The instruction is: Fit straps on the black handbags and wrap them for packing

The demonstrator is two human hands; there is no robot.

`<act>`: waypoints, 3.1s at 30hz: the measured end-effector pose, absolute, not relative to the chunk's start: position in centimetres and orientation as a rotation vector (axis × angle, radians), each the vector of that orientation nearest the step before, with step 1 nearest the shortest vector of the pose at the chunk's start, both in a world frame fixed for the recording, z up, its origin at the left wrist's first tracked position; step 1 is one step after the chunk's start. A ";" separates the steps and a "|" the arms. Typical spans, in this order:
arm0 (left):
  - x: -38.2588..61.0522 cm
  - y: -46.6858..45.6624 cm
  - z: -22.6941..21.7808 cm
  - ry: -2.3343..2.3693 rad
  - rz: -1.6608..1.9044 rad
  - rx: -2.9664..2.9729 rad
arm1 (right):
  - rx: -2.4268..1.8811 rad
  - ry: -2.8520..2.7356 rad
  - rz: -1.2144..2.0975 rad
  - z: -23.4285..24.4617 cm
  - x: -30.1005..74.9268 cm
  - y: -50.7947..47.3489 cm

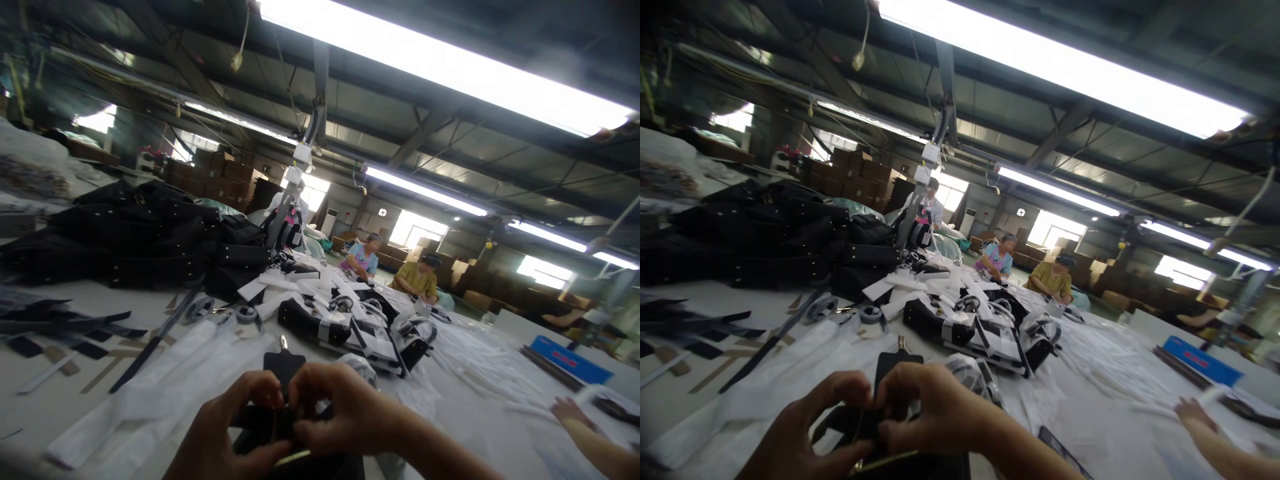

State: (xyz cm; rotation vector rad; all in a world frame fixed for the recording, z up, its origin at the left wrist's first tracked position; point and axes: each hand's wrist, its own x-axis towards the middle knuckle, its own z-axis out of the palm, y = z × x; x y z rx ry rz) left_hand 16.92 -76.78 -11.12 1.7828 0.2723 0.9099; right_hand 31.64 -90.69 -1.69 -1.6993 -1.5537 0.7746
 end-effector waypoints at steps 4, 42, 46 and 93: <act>16.7 -76.4 -10.8 0.276 0.848 1.576 | -1.286 -1.158 0.917 -2.5 32.3 -90.7; 17.9 -77.2 -9.1 0.180 0.615 1.517 | -1.574 -0.882 0.708 -1.1 31.1 -91.1; 18.2 -77.2 -9.8 0.153 0.605 1.441 | -1.637 -0.940 0.661 -0.7 30.6 -90.8; 18.9 -77.1 -8.2 0.226 0.503 1.469 | -1.433 -0.835 0.839 -5.1 30.9 -91.4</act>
